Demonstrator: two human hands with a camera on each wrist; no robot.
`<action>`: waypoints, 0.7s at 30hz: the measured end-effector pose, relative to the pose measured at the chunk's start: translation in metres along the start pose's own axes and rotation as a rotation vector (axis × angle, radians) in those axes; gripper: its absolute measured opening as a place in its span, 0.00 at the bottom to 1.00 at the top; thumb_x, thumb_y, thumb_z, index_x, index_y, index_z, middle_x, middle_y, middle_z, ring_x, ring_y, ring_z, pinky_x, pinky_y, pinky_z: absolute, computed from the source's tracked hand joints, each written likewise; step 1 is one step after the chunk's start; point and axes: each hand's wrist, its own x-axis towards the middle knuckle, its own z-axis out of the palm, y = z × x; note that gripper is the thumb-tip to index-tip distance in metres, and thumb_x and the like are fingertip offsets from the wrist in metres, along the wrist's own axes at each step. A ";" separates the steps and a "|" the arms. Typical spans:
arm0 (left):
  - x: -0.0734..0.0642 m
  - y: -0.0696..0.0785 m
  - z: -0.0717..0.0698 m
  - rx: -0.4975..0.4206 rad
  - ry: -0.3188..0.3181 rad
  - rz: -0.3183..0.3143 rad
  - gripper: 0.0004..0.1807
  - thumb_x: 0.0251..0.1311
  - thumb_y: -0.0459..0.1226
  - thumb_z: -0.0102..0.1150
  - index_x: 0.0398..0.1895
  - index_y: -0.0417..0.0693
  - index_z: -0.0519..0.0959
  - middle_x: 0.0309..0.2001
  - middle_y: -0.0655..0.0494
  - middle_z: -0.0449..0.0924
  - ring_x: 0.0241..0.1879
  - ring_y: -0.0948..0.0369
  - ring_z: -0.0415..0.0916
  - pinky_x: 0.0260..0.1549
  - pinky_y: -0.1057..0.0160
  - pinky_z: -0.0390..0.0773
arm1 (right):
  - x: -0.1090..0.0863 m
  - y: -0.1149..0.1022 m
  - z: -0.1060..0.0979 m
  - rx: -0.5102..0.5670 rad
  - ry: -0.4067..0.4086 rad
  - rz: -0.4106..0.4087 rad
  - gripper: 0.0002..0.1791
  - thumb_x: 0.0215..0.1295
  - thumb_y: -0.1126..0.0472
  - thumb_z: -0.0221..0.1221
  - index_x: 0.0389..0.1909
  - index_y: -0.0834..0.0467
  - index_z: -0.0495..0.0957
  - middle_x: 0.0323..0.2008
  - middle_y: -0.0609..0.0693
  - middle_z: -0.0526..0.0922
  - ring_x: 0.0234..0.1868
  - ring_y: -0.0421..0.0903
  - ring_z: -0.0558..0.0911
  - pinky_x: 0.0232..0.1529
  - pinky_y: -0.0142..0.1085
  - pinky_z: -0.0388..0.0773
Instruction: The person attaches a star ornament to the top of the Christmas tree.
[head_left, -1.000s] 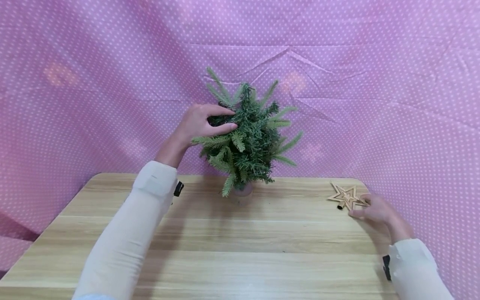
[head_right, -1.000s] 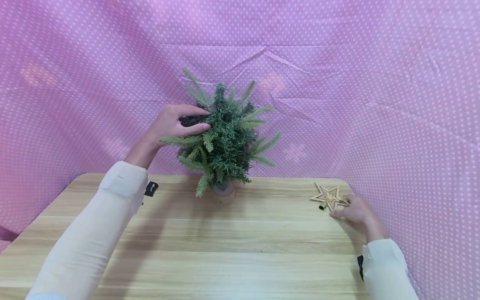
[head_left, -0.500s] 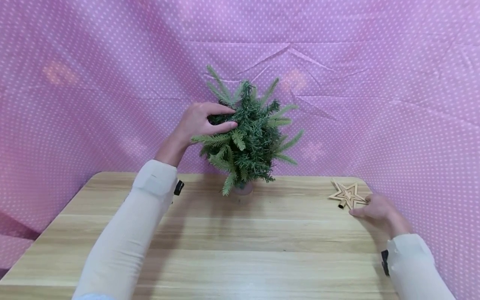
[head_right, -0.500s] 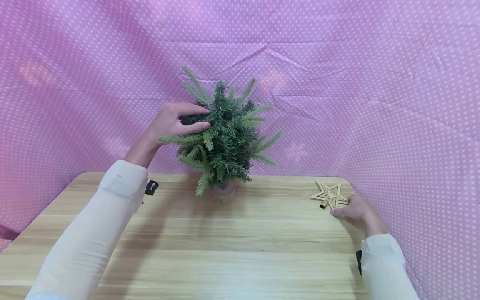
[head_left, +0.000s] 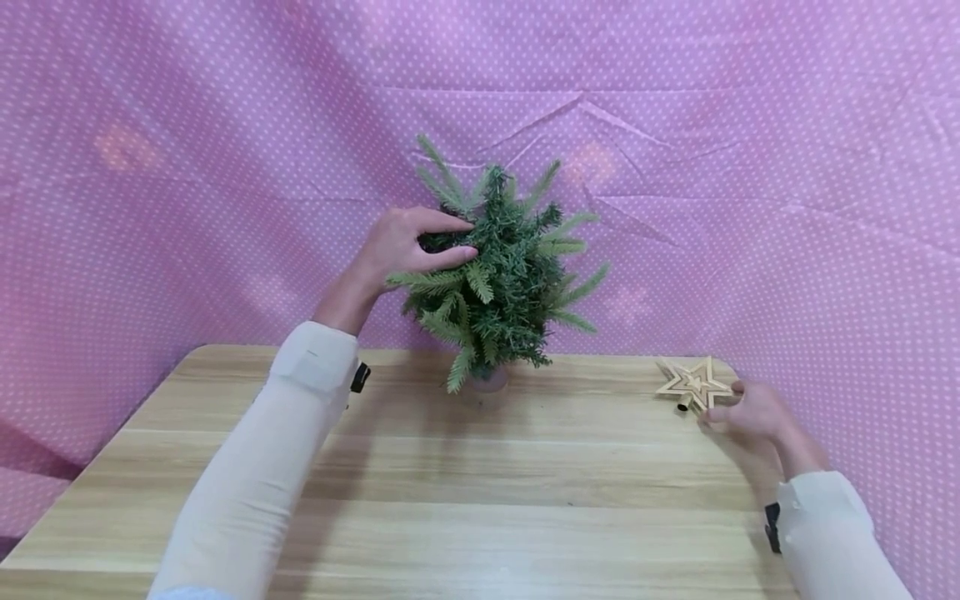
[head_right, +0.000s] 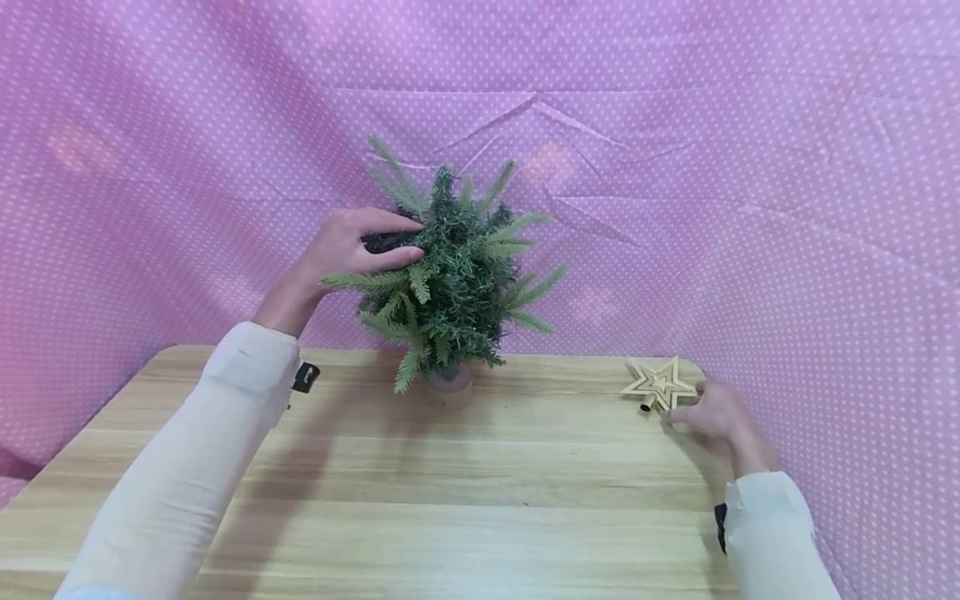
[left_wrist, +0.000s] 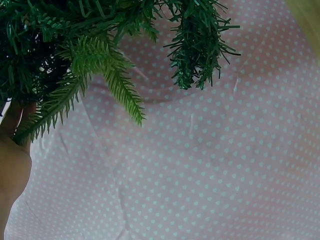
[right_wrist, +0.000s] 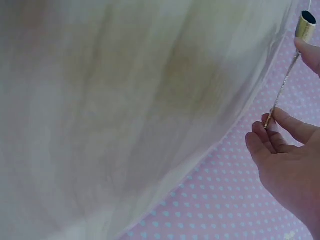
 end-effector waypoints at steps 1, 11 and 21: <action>0.000 0.000 0.000 -0.002 0.001 0.000 0.23 0.58 0.49 0.68 0.54 0.49 0.86 0.53 0.47 0.86 0.50 0.50 0.83 0.54 0.49 0.77 | 0.000 0.000 0.000 0.000 0.011 -0.006 0.61 0.55 0.44 0.73 0.65 0.87 0.52 0.61 0.88 0.59 0.59 0.84 0.63 0.57 0.74 0.61; -0.001 0.002 0.000 -0.005 -0.012 -0.032 0.22 0.59 0.50 0.67 0.53 0.50 0.87 0.53 0.49 0.86 0.53 0.51 0.82 0.57 0.49 0.76 | 0.000 -0.005 -0.005 -0.072 0.143 -0.081 0.53 0.56 0.46 0.72 0.61 0.87 0.61 0.56 0.88 0.67 0.55 0.83 0.69 0.52 0.71 0.69; -0.002 0.005 -0.002 0.003 -0.023 -0.061 0.23 0.59 0.53 0.67 0.54 0.52 0.86 0.55 0.51 0.85 0.56 0.52 0.80 0.61 0.48 0.73 | -0.005 -0.014 -0.005 -0.063 0.160 -0.086 0.53 0.60 0.44 0.69 0.64 0.85 0.59 0.59 0.88 0.62 0.58 0.84 0.65 0.54 0.74 0.64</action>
